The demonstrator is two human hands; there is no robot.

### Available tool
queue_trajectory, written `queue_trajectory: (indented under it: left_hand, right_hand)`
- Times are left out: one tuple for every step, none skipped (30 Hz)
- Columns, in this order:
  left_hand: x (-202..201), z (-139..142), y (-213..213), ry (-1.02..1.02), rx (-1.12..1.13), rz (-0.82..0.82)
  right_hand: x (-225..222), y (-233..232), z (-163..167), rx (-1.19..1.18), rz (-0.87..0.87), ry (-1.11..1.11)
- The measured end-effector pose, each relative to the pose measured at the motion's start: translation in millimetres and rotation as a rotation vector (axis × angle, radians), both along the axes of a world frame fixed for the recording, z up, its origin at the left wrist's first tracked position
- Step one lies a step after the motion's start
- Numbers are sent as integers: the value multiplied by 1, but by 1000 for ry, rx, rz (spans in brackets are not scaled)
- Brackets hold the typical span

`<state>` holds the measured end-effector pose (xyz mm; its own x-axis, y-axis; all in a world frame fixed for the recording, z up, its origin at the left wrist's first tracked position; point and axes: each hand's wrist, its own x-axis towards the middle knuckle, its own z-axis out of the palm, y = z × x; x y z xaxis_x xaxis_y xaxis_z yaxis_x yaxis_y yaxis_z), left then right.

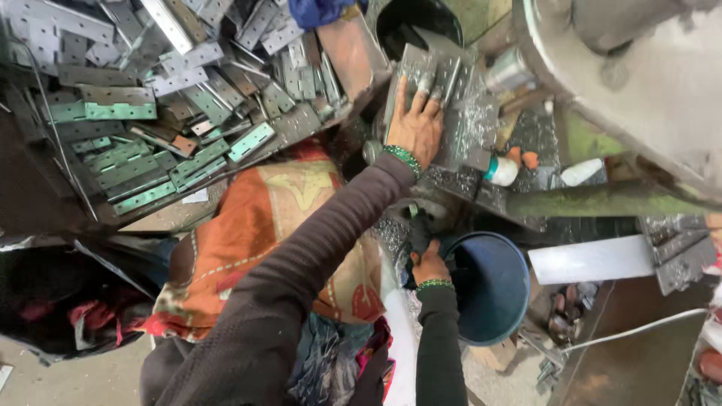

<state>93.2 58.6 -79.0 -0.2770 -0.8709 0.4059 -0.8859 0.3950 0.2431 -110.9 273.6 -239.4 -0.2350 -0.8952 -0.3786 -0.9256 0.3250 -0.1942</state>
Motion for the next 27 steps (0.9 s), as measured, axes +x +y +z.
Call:
queue_trajectory:
  left_hand:
    - [1, -3, 7, -14, 37, -57]
    - [5, -6, 9, -32, 50, -94]
    - [6, -9, 9, -49, 65, -121]
    - [5, -10, 5, -84, 86, -110]
    - [2, -11, 1, -116, 124, -109]
    - [-1, -10, -7, -150, 157, -109]
    - [-6, -8, -17, -103, 66, -32]
    - [-12, -4, -26, -56, -31, 43]
    - [-16, -1, -30, -5, -125, 120]
    - [-18, 1, -31, -32, -38, 88]
    - [-18, 2, -27, -56, 51, 67]
    - [-14, 1, -22, -87, 138, 52]
    - [-5, -1, -13, -110, 136, -9]
    - [7, -7, 2, -135, 147, -68]
    - [22, -14, 17, -160, 162, -122]
    - [41, -22, 29, -41, 113, -170]
    - [60, -30, 40, 76, 54, -221]
    - [77, -37, 48, 194, -8, -279]
    - [96, -46, 53, 213, -24, -239]
    - [117, -55, 56, 233, -44, -208]
    - [138, -63, 55, 251, -71, -183]
    - [161, -72, 55, 265, -43, -78]
    - [188, -82, 56, 281, -13, 23]
    - [214, -92, 57, 273, 11, 122]
    - [236, -99, 55, 241, 7, 262]
    - [254, -105, 50, 130, 110, 428]
    - [270, -110, 48, 166, 129, 553]
  right_hand:
    - [-4, 3, 7, -22, 9, 3]
    - [-2, -1, 19, 22, -37, 52]
    - [-1, -7, 37, 65, -75, 104]
    - [0, -2, 58, 127, -121, 163]
    - [2, 4, 79, 111, -112, 162]
    - [6, 2, 98, 91, -104, 161]
    - [12, -4, 113, 55, -98, 156]
    - [18, -6, 124, 62, -108, 163]
    - [22, -4, 132, 71, -116, 173]
    - [26, -4, 136, 81, -115, 189]
    - [29, -3, 136, 53, -113, 192]
    - [31, -1, 133, 24, -104, 184]
    - [32, 1, 127, 1, -93, 168]
    - [32, 3, 121, -15, -88, 159]
    - [31, 4, 115, -27, -77, 148]
    - [30, 4, 108, -44, -66, 133]
    - [28, 2, 102, -42, -46, 138]
    - [26, 0, 98, -40, -33, 148]
    - [24, -1, 94, -37, -31, 160]
    - [21, -3, 91, -30, -19, 158]
    - [19, -5, 89, -29, -13, 156]
    - [17, -6, 87, -29, -13, 155]
    - [16, -7, 86, -35, -21, 156]
    - [15, -7, 84, -38, -31, 159]
    - [15, -6, 83, -42, -44, 162]
    - [15, -6, 83, -37, -47, 156]
    - [15, -5, 82, -34, -52, 152]
